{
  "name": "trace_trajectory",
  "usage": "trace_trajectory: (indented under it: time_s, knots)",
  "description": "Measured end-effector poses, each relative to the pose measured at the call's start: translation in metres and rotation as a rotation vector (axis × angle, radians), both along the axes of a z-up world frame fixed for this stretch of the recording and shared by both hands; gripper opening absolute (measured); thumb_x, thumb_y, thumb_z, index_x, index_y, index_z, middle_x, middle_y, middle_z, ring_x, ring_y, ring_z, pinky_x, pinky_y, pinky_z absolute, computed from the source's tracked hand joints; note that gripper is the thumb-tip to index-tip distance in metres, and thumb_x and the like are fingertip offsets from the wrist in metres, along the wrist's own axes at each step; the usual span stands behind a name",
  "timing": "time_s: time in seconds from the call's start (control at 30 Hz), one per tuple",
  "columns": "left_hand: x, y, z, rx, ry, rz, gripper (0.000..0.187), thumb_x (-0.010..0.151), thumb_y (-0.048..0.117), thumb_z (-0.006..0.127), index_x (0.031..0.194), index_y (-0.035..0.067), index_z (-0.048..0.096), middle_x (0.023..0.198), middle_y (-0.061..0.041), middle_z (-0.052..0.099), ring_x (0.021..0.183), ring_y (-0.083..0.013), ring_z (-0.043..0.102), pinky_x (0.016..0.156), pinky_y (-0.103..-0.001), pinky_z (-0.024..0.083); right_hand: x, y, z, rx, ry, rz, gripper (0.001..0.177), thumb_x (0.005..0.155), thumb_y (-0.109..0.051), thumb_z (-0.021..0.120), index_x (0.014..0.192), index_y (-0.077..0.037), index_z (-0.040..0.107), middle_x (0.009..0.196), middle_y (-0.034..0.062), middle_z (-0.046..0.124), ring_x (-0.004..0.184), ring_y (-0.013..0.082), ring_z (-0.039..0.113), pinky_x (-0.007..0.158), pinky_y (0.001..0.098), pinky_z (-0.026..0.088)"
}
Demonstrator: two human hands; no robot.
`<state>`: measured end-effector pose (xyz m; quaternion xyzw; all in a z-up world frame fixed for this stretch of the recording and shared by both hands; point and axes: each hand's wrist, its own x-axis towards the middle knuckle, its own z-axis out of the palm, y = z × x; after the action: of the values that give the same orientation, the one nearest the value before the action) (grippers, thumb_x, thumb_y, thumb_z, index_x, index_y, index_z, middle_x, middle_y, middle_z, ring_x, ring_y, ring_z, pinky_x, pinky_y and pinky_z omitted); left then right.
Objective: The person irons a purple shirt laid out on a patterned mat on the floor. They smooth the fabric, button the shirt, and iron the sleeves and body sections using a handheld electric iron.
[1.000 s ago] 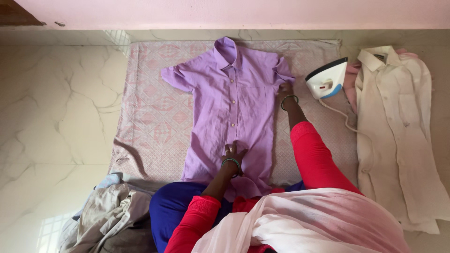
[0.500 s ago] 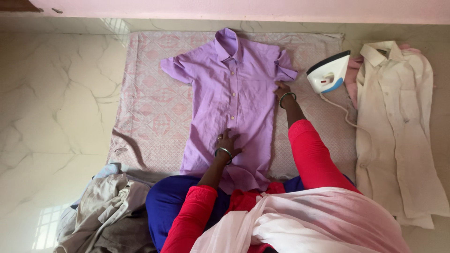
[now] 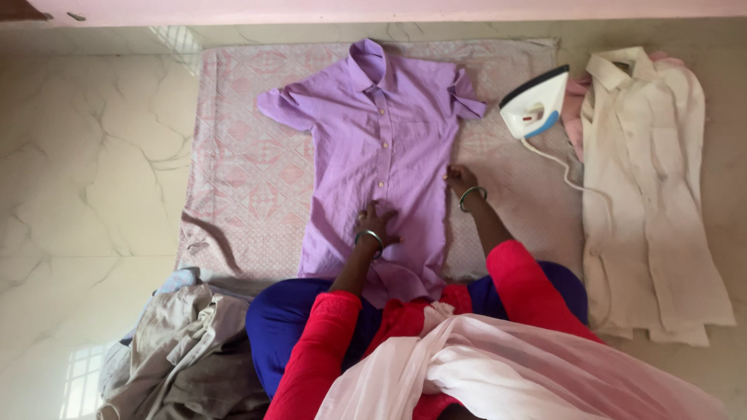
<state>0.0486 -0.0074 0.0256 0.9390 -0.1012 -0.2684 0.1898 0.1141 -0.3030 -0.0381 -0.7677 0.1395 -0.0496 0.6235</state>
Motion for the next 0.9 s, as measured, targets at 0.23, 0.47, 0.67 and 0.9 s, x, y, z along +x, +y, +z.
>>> trace_trajectory:
  time_s: [0.23,0.47,0.67,0.9]
  knots:
    - [0.003,0.016,-0.071,-0.202,-0.249,-0.006,0.074,0.071,0.056,0.088,0.137,0.029,0.065,0.163,-0.011,0.028,0.142,-0.0458,0.035,0.117,-0.053,0.037,-0.135,0.033,0.006,-0.199,0.317,0.205,0.033,0.086,-0.024,0.086,0.086,0.005,0.068,0.073,0.0111,0.068,0.062,0.0152,0.062,0.054,0.0330,0.049]
    - [-0.014,0.020,-0.086,-0.119,-0.310,-0.059,0.082,0.067,0.052,0.091,0.139,0.028,0.060,0.160,-0.016,0.027,0.143,-0.0452,0.034,0.116,-0.053,0.035,-0.177,0.038,0.003,0.040,0.454,0.047,0.026,0.085,-0.029,0.079,0.088,-0.004,0.074,0.069,0.0045,0.070,0.055,0.0128,0.062,0.047,0.0305,0.046]
    - [-0.051,0.024,-0.069,-0.072,-0.350,-0.098,0.074,0.072,0.036,0.087,0.141,0.036,0.060,0.162,-0.007,0.035,0.143,-0.0405,0.039,0.108,-0.053,0.044,-0.193,0.043,0.009,-0.097,0.669,0.366,0.031,0.082,-0.019,0.085,0.089,0.009,0.074,0.075,0.0127,0.073,0.059,0.0169,0.065,0.053,0.0323,0.051]
    - [-0.102,0.010,-0.018,0.040,-0.131,-0.550,0.059,0.074,0.037,0.080,0.131,0.039,0.067,0.148,0.006,0.054,0.145,-0.0293,0.042,0.116,-0.055,0.038,-0.203,0.051,0.007,-0.675,0.529,1.004,0.037,0.086,-0.030,0.056,0.108,-0.011,0.079,0.103,0.0103,0.077,0.087,0.0249,0.070,0.078,0.0383,0.053]
